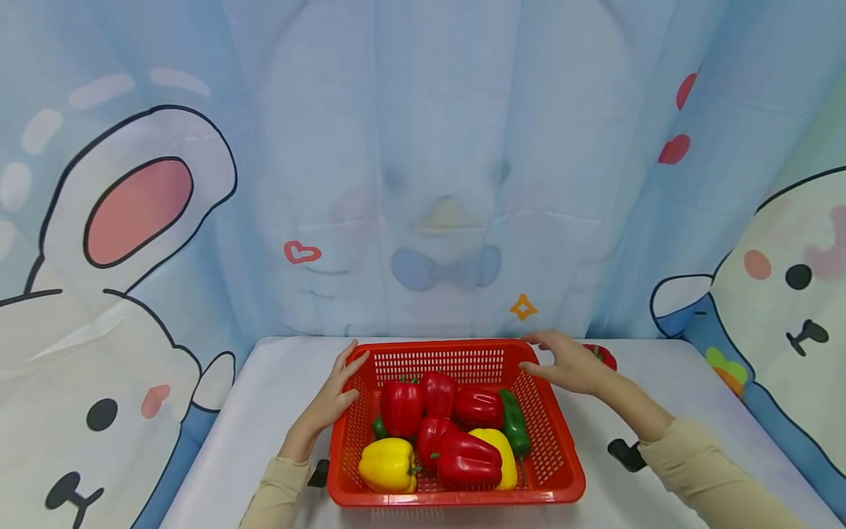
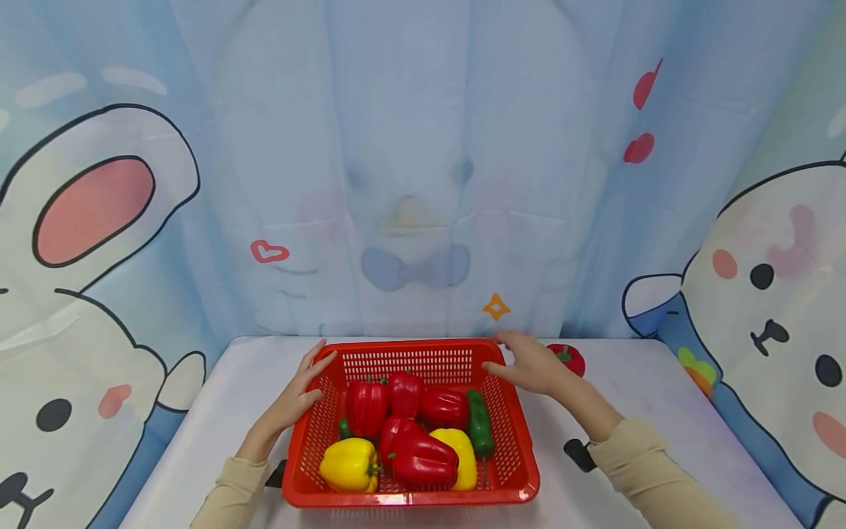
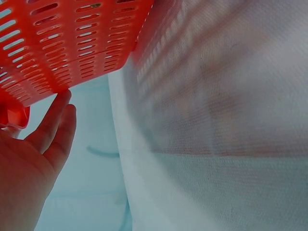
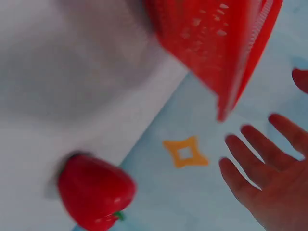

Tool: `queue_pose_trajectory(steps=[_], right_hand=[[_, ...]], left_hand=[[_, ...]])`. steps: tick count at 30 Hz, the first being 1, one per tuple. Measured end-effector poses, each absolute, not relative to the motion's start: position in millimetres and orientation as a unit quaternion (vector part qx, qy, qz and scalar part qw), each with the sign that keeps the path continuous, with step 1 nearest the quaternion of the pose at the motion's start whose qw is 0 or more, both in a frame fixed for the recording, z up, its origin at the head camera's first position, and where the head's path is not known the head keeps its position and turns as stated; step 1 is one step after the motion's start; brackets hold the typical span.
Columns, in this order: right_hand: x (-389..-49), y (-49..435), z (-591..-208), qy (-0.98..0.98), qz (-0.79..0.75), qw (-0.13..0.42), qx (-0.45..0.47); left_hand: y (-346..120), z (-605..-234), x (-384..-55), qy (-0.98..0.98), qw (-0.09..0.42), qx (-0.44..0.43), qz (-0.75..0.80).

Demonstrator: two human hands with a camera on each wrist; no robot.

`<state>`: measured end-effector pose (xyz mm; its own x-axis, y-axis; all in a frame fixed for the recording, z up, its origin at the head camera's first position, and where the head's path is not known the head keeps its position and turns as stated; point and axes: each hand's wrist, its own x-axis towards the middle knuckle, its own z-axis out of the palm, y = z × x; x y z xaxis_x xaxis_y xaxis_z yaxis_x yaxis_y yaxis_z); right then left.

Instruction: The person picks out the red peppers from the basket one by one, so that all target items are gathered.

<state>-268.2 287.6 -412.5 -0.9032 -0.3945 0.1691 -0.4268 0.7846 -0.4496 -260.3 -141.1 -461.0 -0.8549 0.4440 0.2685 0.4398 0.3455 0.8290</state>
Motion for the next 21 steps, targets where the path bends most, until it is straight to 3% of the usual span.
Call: queue_pose_trajectory(steps=[6,13,21], right_hand=[[-254,252,-403,-0.914,0.262,-0.095,0.294],[-232,220,-399,-0.864,0.307,-0.241,0.317],[-221,198,-401,-0.85,0.288,-0.315,0.307]], left_hand=[[-141,-460,-260,0.821,0.012,0.264,0.506],[-141,-461,-264,0.816,0.009,0.26,0.516],[-143,-465,-266,0.809,0.008,0.245,0.534]])
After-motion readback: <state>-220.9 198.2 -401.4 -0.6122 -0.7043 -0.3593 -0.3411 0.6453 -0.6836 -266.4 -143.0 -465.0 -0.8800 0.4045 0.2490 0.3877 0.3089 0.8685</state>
